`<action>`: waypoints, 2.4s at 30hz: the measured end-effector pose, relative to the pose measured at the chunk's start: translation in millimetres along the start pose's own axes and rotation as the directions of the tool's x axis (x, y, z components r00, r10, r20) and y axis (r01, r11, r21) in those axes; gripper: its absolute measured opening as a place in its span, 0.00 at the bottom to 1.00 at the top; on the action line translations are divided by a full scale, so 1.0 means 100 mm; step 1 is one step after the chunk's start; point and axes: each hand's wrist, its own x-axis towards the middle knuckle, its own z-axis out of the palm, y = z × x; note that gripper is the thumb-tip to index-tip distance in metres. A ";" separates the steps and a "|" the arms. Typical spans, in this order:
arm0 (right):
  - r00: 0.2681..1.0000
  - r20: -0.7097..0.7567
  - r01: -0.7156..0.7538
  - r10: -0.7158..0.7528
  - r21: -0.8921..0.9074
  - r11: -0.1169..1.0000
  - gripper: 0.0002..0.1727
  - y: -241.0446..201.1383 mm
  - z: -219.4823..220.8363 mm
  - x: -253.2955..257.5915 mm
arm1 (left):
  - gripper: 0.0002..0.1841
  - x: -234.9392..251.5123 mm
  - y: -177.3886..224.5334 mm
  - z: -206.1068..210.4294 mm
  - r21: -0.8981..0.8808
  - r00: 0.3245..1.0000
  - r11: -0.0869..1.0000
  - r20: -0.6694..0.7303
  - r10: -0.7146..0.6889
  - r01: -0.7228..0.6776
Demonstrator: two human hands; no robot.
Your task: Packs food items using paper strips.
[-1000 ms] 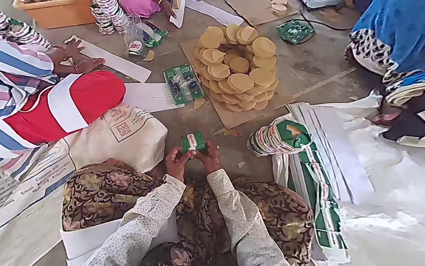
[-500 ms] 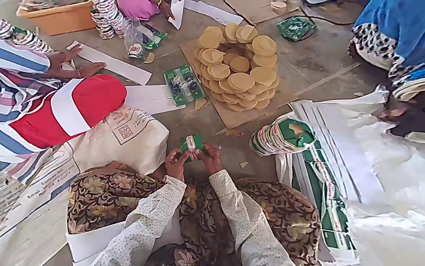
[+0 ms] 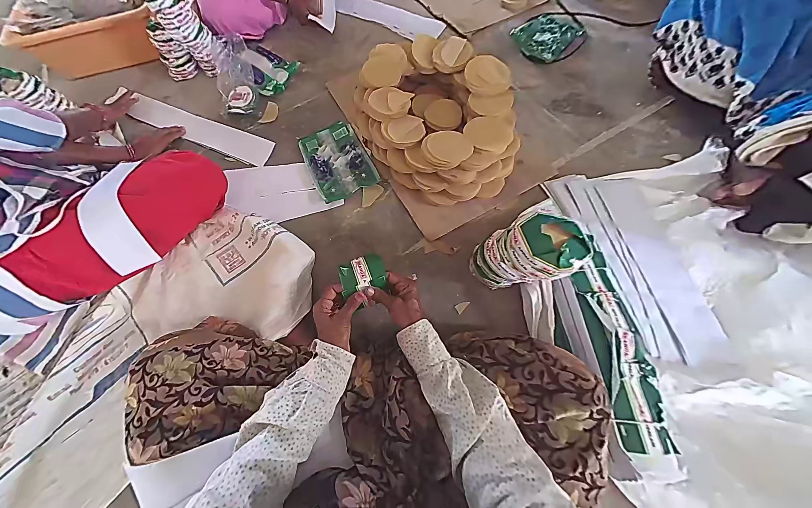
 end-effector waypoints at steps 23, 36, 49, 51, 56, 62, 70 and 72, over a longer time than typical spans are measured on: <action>1.000 0.004 -0.018 0.018 0.037 0.999 0.03 -0.01 -0.02 0.03 | 0.08 0.14 -0.12 -0.04 -0.011 0.996 0.998 0.073 0.060 -0.059; 0.994 -0.001 -0.106 0.107 -0.119 0.987 0.06 -0.03 -0.04 0.08 | 0.09 0.13 -0.14 0.00 0.124 0.988 0.985 0.109 0.106 -0.119; 1.000 -0.026 0.011 -0.015 -0.157 0.987 0.08 0.02 -0.02 0.05 | 0.06 0.23 -0.18 -0.03 0.068 0.980 0.984 0.116 0.159 -0.167; 1.000 -0.024 -0.010 0.005 -0.193 0.981 0.07 0.00 -0.02 0.06 | 0.06 0.22 -0.18 -0.02 0.078 0.983 0.984 0.113 0.148 -0.157; 1.000 -0.014 -0.020 0.018 -0.152 0.988 0.11 0.02 -0.04 0.05 | 0.07 0.21 -0.14 -0.02 0.143 0.977 0.973 0.137 0.161 -0.181; 0.997 -0.064 -0.044 0.034 -0.165 0.985 0.09 0.00 -0.03 0.04 | 0.06 0.23 -0.23 -0.03 0.151 0.966 0.961 0.154 0.206 -0.230; 0.997 -0.049 -0.074 0.065 -0.190 0.979 0.09 -0.02 -0.04 0.05 | 0.08 0.25 -0.19 -0.04 0.125 0.971 0.979 0.196 0.136 -0.162; 0.997 -0.053 -0.059 0.051 -0.153 0.986 0.09 -0.01 -0.04 0.04 | 0.09 0.24 -0.15 -0.01 0.119 0.971 0.980 0.202 0.130 -0.157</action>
